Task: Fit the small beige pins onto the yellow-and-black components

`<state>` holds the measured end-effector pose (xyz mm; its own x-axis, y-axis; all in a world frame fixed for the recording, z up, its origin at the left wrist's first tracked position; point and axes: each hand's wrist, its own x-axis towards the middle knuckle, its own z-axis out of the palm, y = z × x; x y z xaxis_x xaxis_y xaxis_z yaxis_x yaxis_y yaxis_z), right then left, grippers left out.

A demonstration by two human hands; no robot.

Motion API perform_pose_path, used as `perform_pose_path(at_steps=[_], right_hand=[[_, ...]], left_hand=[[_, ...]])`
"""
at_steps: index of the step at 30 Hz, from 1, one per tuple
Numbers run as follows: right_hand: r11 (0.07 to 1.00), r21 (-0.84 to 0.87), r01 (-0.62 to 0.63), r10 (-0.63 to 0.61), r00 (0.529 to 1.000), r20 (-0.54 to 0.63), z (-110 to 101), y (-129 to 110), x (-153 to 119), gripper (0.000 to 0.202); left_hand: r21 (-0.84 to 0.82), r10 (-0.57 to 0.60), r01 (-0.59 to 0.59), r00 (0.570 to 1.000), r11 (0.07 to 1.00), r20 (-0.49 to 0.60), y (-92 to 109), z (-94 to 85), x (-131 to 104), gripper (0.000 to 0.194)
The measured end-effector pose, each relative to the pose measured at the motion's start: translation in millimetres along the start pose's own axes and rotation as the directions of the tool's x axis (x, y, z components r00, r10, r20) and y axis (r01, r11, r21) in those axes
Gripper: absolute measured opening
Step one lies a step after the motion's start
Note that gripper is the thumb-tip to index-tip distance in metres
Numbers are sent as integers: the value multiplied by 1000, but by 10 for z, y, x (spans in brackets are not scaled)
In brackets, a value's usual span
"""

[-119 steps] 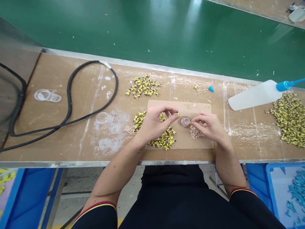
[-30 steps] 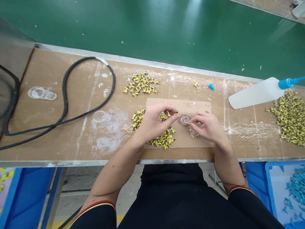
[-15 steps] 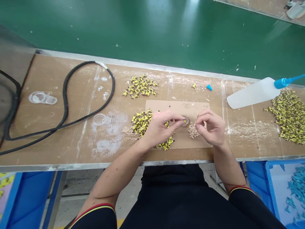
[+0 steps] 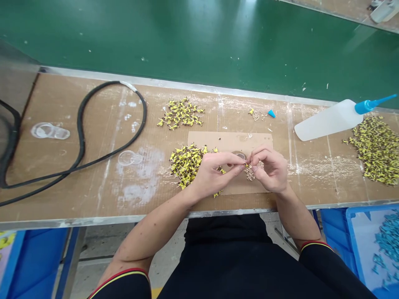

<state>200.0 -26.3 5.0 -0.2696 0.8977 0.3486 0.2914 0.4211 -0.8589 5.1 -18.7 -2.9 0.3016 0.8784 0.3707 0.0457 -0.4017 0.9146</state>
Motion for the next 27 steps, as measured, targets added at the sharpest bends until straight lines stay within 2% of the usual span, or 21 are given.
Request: perform_pose_path(at_steps=[3,9,18,22,27], right_hand=[[1000,-20,-3,4,1000,6,1,-12,16,9],[997,7,77,-77,997,-21,24,-7,36,13],[997,-23,71,-72,997,-12,33,-9,37,15],[999,-5,49,-49,999,-13,43,-7,31,15],[999,37,15,-15,1000,-11,70,-6,17,15]], left_hand=[[-3,24,-24,1000,1000,-7,-9,8,2,8],[10,67,-67,998,998,-13,-54,24,-21,7],[45,109,-109,994,993,-14,-59,31,-18,7],[81,184,-182,983,980,-25,-68,53,-28,8],[207,294,-269,951,941,-101,-97,127,-82,11]])
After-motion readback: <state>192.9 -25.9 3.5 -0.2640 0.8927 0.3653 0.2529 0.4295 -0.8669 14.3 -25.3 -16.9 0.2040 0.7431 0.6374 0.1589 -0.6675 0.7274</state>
